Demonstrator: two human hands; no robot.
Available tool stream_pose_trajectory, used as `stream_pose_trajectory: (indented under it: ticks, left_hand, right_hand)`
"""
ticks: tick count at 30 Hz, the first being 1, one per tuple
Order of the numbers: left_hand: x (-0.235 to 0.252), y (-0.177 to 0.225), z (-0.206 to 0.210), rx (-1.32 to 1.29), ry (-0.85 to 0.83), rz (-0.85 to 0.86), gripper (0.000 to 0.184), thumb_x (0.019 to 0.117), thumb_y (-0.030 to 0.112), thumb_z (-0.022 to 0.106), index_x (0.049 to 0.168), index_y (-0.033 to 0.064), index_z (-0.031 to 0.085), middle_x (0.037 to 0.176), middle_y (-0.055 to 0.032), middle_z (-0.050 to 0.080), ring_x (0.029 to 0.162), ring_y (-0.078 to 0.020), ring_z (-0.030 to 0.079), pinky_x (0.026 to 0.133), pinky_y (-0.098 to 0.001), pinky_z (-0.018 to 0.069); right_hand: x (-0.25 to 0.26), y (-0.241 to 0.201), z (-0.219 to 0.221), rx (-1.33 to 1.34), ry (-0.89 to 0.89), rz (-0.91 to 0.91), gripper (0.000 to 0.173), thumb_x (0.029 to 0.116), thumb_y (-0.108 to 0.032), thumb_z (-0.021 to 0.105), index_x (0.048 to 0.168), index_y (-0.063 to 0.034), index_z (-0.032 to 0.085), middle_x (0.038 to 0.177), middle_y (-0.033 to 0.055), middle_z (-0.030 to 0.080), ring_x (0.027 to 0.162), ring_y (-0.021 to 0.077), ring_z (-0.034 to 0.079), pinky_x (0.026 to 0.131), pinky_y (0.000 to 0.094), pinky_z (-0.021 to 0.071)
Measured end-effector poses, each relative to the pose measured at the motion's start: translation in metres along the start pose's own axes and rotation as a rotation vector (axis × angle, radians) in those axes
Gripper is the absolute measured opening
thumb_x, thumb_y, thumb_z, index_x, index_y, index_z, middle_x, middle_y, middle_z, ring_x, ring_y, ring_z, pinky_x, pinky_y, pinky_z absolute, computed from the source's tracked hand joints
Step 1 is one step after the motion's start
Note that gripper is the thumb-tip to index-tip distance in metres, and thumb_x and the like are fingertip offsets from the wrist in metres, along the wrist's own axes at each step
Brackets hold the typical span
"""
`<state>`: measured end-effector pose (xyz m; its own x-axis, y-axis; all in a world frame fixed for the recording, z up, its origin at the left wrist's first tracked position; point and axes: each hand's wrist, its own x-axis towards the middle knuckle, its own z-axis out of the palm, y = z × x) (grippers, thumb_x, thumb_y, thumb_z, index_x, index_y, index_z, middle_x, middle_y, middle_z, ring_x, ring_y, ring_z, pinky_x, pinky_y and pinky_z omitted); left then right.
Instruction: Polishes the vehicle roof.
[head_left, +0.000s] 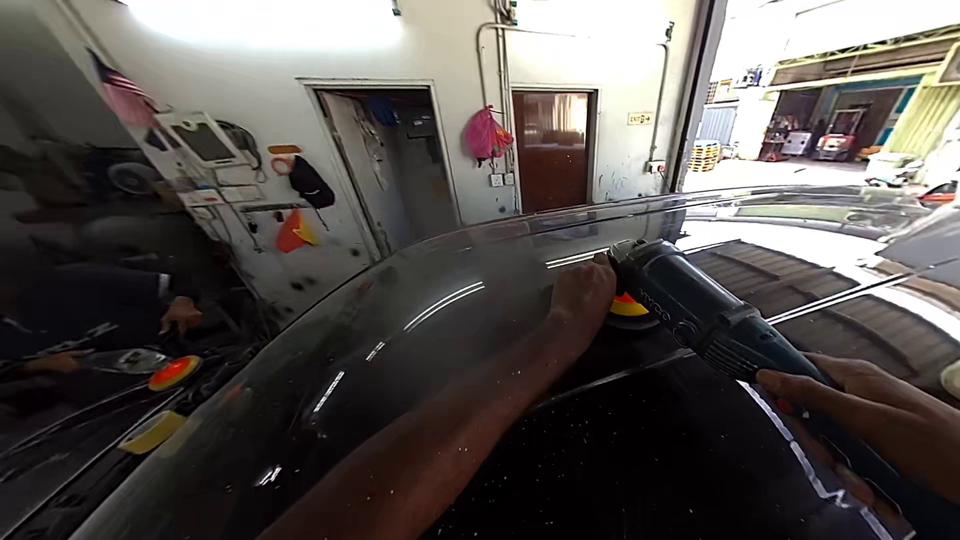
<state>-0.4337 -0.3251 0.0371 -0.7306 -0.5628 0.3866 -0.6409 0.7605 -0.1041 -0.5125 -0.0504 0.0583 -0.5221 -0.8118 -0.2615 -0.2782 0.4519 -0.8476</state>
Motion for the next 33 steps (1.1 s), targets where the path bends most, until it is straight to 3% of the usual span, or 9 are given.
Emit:
stream_pose_trajectory:
  ticks: [10,16,21,27,33]
  left_hand:
    - [-0.068,-0.078,-0.010,0.042,-0.046,-0.161,0.024,0.1060,0.003,0.042,0.124,-0.0039,0.056,0.098,-0.0189,0.068,0.089,-0.0342,0.072,0.073,-0.0443,0.0582]
    - [-0.118,-0.135,-0.016,0.051,-0.095,-0.314,0.026,0.1058,0.005,0.044,0.126,-0.0043,0.056,0.096,-0.0210,0.069,0.087,-0.0389,0.072,0.072,-0.0497,0.0585]
    - [-0.148,-0.167,-0.027,0.109,-0.226,-0.461,0.031,0.1058,0.010,0.047,0.133,-0.0039,0.054,0.106,-0.0231,0.070,0.098,-0.0414,0.071,0.083,-0.0529,0.0571]
    - [-0.157,-0.174,-0.032,0.188,-0.258,-0.516,0.032,0.1054,0.011,0.049,0.134,-0.0051,0.051,0.107,-0.0224,0.070,0.100,-0.0403,0.072,0.083,-0.0504,0.0577]
    - [-0.125,-0.135,-0.038,0.192,-0.259,-0.395,0.030,0.1060,0.014,0.050,0.129,-0.0048,0.055,0.104,-0.0221,0.071,0.099,-0.0400,0.072,0.083,-0.0507,0.0573]
  right_hand:
    - [0.010,-0.019,0.052,-0.113,-0.150,-0.145,0.041,0.1031,-0.049,0.054,0.115,-0.0104,0.058,0.070,0.0078,0.063,0.051,0.0226,0.065,0.048,0.0410,0.0589]
    - [0.015,-0.046,0.099,-0.177,-0.263,-0.203,0.045,0.1012,-0.054,0.055,0.118,-0.0124,0.058,0.072,0.0079,0.064,0.052,0.0225,0.065,0.049,0.0419,0.0590]
    - [0.023,-0.065,0.130,-0.272,-0.341,-0.192,0.049,0.0999,-0.060,0.054,0.118,-0.0143,0.056,0.075,0.0060,0.065,0.055,0.0202,0.066,0.053,0.0398,0.0598]
    - [0.024,-0.076,0.136,-0.310,-0.364,-0.176,0.052,0.0989,-0.063,0.054,0.115,-0.0141,0.055,0.074,0.0045,0.064,0.055,0.0171,0.066,0.053,0.0358,0.0594]
    - [0.009,-0.052,0.093,-0.205,-0.318,-0.217,0.051,0.1006,-0.064,0.050,0.116,-0.0159,0.058,0.080,0.0046,0.070,0.059,0.0183,0.069,0.054,0.0358,0.0602]
